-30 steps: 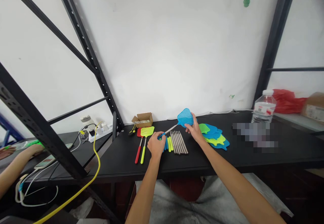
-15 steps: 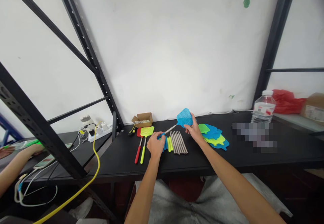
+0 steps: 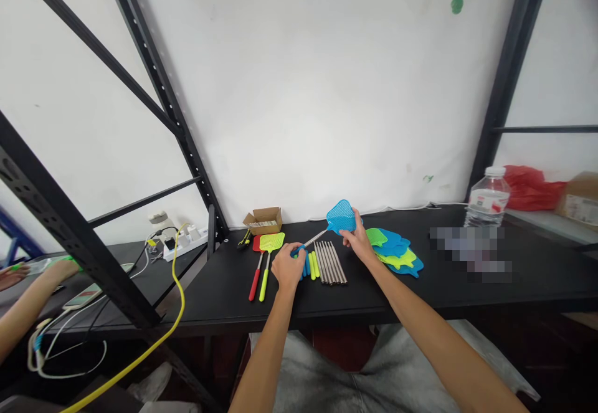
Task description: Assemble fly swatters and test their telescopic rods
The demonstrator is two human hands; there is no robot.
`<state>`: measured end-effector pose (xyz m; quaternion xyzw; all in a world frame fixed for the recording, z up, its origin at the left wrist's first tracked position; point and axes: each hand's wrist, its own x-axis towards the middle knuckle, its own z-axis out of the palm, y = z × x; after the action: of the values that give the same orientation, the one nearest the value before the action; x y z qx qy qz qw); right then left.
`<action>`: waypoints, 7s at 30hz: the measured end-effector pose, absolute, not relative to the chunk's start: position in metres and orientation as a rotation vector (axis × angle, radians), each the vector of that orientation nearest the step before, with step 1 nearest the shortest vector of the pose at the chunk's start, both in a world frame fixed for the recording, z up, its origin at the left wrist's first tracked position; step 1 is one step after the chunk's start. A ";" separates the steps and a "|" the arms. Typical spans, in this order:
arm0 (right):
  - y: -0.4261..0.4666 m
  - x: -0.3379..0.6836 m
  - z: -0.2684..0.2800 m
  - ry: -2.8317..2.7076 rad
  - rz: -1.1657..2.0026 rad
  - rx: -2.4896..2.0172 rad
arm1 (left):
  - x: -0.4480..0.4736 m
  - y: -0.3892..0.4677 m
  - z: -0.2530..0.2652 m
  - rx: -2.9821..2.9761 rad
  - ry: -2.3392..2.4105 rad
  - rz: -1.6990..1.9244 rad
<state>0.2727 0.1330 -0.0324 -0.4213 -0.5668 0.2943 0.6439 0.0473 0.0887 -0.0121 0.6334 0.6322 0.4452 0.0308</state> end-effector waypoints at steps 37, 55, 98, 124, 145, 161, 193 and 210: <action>0.127 0.267 -0.030 -1.236 0.574 -0.946 | 0.050 0.078 -0.009 2.373 2.006 1.175; 0.125 0.266 -0.028 -1.339 0.520 -1.020 | 0.000 0.052 -0.005 2.074 2.549 0.473; 0.124 0.258 -0.032 -1.893 0.078 -1.795 | 0.017 0.094 -0.012 2.088 2.190 0.483; 0.138 0.271 -0.034 -1.387 0.437 -1.459 | 0.018 0.097 -0.012 2.036 2.052 0.634; 0.152 0.270 -0.042 -0.822 1.113 -0.864 | 0.046 0.099 -0.018 2.317 1.638 1.412; 0.151 0.270 -0.044 -0.806 1.070 -0.888 | 0.045 0.094 -0.017 2.295 1.639 1.359; 0.146 0.267 -0.039 -0.843 1.029 -0.901 | 0.043 0.096 -0.021 2.316 1.549 1.435; 0.145 0.268 -0.041 -0.876 1.061 -0.913 | 0.041 0.103 -0.029 2.314 1.425 1.515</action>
<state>0.2678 0.1455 -0.0408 -0.4065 -0.3900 0.4723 0.6780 0.0412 0.1026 -0.0289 0.7436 0.4580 0.4869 0.0153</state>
